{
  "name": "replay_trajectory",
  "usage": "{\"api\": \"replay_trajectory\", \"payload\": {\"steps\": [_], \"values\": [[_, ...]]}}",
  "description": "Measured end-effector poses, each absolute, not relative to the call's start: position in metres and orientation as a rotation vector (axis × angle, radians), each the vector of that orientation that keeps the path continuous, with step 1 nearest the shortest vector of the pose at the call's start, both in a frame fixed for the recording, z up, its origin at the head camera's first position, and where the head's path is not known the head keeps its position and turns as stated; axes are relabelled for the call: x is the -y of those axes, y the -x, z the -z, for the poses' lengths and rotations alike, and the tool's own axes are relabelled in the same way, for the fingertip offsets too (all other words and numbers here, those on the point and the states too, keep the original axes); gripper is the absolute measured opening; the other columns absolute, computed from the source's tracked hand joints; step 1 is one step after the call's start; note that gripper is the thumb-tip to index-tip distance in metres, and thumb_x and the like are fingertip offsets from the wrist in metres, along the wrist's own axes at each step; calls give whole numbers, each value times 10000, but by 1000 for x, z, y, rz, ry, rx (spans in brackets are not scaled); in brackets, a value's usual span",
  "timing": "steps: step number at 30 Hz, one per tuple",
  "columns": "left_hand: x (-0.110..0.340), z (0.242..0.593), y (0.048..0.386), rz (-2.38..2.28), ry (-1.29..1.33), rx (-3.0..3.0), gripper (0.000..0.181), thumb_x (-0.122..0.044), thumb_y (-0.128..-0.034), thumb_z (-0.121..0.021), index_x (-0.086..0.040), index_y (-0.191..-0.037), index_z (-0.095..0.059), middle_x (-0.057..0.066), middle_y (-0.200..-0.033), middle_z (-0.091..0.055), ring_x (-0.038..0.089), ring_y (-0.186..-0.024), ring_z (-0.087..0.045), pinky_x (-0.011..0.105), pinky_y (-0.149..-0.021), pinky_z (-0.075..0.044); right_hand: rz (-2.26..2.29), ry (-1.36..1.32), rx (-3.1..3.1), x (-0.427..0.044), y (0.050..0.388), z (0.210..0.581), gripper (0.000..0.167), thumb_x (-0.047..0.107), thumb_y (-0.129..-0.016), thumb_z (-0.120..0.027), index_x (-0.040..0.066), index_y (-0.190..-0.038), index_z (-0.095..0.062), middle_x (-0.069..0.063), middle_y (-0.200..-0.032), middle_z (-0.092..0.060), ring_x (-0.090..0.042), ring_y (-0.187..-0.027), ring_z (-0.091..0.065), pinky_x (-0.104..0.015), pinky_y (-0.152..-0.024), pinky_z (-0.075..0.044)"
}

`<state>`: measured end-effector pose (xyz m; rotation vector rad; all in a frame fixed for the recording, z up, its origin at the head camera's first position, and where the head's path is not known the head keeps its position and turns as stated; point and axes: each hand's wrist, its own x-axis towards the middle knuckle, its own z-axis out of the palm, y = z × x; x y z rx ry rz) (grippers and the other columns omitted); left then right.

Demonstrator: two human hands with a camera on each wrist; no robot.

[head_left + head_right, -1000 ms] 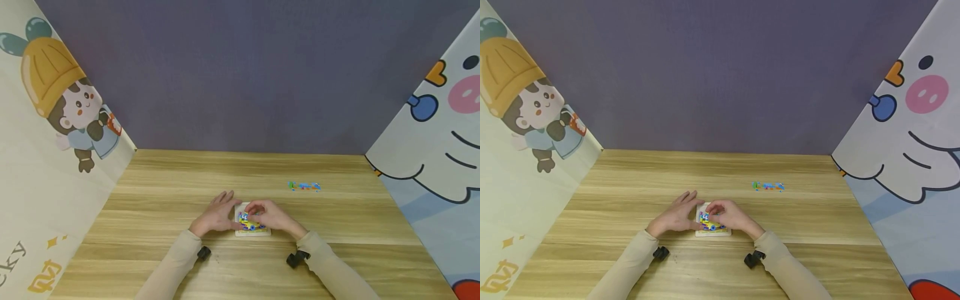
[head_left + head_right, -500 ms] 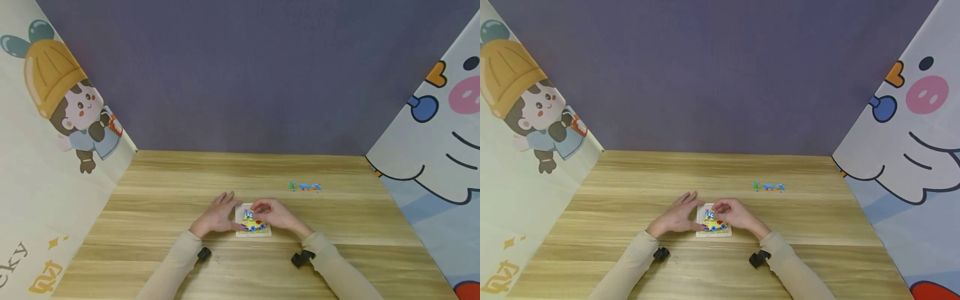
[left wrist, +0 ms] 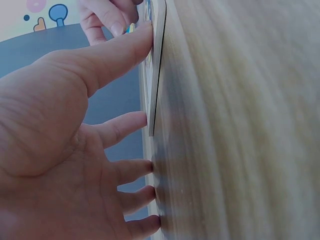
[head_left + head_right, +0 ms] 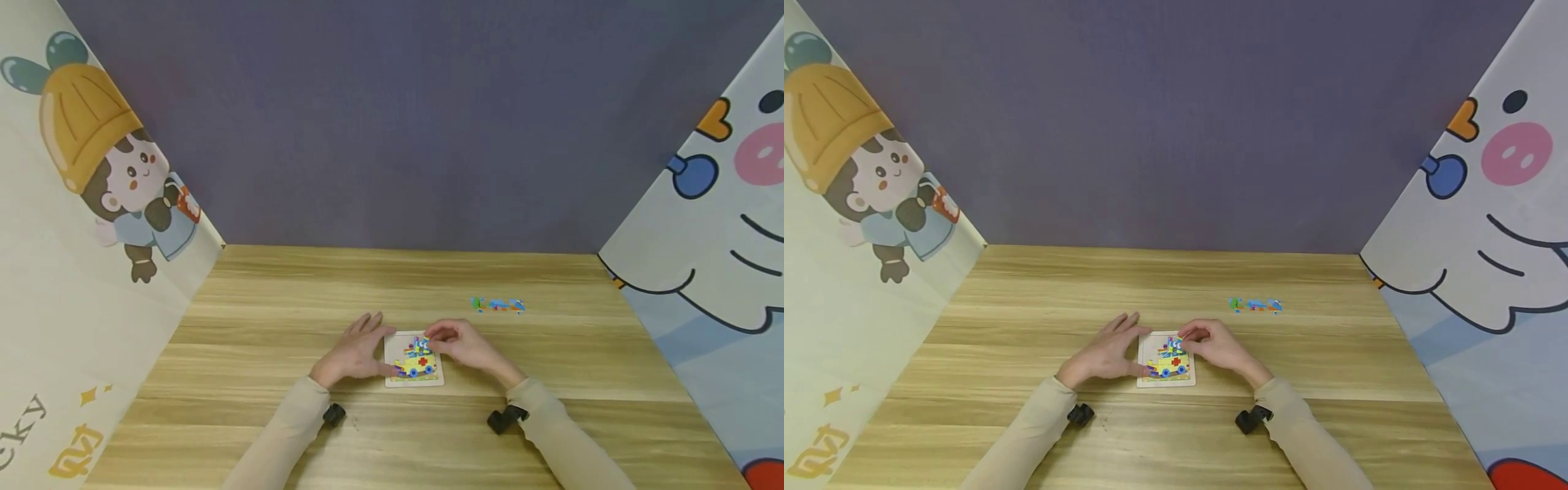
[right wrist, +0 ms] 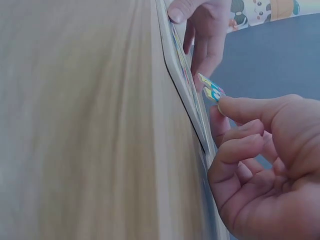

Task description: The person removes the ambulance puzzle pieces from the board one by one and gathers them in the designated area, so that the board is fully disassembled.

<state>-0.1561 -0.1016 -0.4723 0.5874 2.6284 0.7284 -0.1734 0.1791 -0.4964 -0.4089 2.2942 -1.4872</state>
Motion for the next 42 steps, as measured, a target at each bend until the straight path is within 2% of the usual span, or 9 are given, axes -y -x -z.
{"api": "replay_trajectory", "payload": {"steps": [9, 21, 28, 37, 42], "values": [[103, 475, 156, -736, -606, -2623, 845, -477, -872, -856, -166, -1575, -505, 210, -1776, -179, 449, -1652, -118, 617, -1351, -78, 1512, 340, -2313, -202, 176, 498, 272, 179, -1009, -740, 48, -1246, -723, -131, -1080, -766, -44, -503, -409, -180, -448, -356], [103, 477, 156, -744, -605, -2623, 841, -483, -868, -857, -175, -1574, -520, 208, -1774, -185, 447, -1652, -123, 616, -1351, -87, 1519, 141, -2394, -243, 184, 500, 359, 242, -978, -789, 10, -1240, -711, -63, -1035, -796, -55, -570, -480, -204, -477, -401], [103, 477, 156, -733, -609, -2628, 846, -488, -868, -856, -169, -1575, -517, 208, -1774, -187, 447, -1652, -124, 617, -1350, -87, 1548, 63, -2386, -262, 186, 500, 376, 228, -982, -787, -16, -1253, -697, -6, -1003, -797, -45, -571, -458, -196, -499, -389], [103, 477, 156, -721, -612, -2631, 846, -491, -873, -852, -172, -1580, -511, 198, -1777, -183, 437, -1655, -121, 611, -1352, -90, 1469, 70, -2478, -278, 192, 496, 320, 222, -1010, -752, -21, -1217, -729, -78, -1038, -787, -47, -526, -438, -213, -480, -397], [103, 477, 156, -735, -609, -2632, 848, -492, -867, -856, -168, -1573, -517, 206, -1775, -188, 440, -1654, -125, 610, -1352, -92, 1432, 61, -2485, -284, 194, 494, 344, 244, -1033, -723, -12, -1263, -716, -54, -942, -739, -53, -501, -403, -225, -470, -383]]}}
